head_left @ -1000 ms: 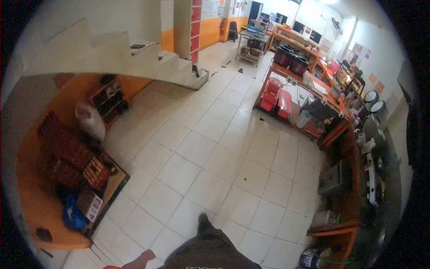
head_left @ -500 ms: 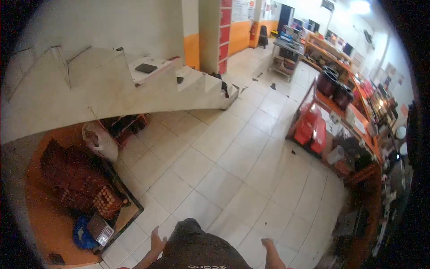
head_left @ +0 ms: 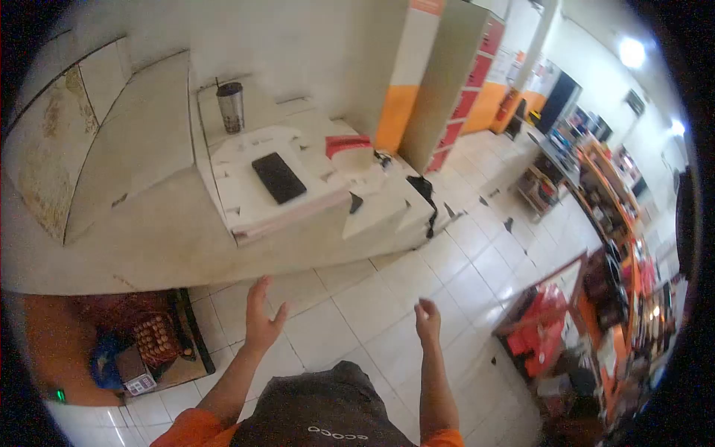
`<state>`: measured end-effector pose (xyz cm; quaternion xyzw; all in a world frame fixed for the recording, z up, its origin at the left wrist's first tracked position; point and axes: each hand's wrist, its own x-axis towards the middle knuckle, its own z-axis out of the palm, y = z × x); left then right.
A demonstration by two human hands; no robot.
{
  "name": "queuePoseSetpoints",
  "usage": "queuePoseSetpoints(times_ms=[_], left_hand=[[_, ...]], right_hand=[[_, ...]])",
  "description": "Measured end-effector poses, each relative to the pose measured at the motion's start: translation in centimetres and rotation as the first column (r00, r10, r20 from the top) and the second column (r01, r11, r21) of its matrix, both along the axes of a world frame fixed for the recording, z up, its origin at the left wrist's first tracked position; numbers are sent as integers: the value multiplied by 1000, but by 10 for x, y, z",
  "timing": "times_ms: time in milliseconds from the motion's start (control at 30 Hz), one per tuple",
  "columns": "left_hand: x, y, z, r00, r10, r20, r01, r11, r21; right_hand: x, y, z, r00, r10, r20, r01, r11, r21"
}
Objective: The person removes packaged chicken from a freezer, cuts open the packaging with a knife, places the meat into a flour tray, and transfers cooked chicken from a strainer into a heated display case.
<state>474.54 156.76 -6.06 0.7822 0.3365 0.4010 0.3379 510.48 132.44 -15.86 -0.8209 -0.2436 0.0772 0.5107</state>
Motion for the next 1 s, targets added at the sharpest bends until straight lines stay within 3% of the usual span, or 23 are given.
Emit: queuePoseSetpoints(times_ms=[100,167,233,300,333,367,433,500,567,600,633,700,767,867,900,933,967,1000], left_hand=[[67,55,40,987,125,102,-154,917,367],[102,78,48,941,315,126,-334,795,506],[128,102,43,874,454,173,-461,661,592],[148,117,22,809,547,215,-541,551,635],[152,122,13,770,595,230,-572,485,662],[155,128,3,728,639,250,-598,414,686],[163,134,-14,651,711,266,-628,307,716],[163,133,-21,580,780,236,-630,246,736],[166,153,-4,548,769,330,-571,55,819],[165,155,-7,550,752,364,-582,33,812],[165,158,-11,552,733,396,-593,12,805],[168,145,-37,565,684,462,-704,107,702],[167,137,-46,557,736,385,-675,130,726],[171,128,-43,541,775,326,-699,198,688],[171,126,-37,542,778,316,-716,231,659],[162,110,-24,578,808,117,-653,372,659],[160,112,-17,580,798,162,-676,361,642],[159,118,-10,582,786,208,-699,353,622]], right_hand=[[65,157,100,962,260,85,-267,960,83],[102,264,133,873,376,310,-438,884,164],[106,365,186,756,492,431,-606,775,178],[98,454,237,522,671,526,-813,577,70],[86,495,252,496,736,461,-848,524,76],[72,538,262,461,794,397,-879,469,83],[45,622,262,333,814,477,-932,362,33],[8,691,259,304,875,377,-951,304,61],[-31,752,235,337,888,313,-941,316,120],[-46,773,226,356,893,275,-933,327,147],[-58,787,224,313,914,258,-941,263,212],[-80,803,223,223,947,230,-930,136,343],[-88,791,249,325,877,354,-914,194,357],[-54,755,297,435,813,386,-832,199,518],[-31,730,320,468,776,422,-840,244,485],[-6,694,341,425,828,365,-826,190,531],[31,693,334,517,782,349,-717,172,675],[52,646,348,653,686,322,-703,389,596]])
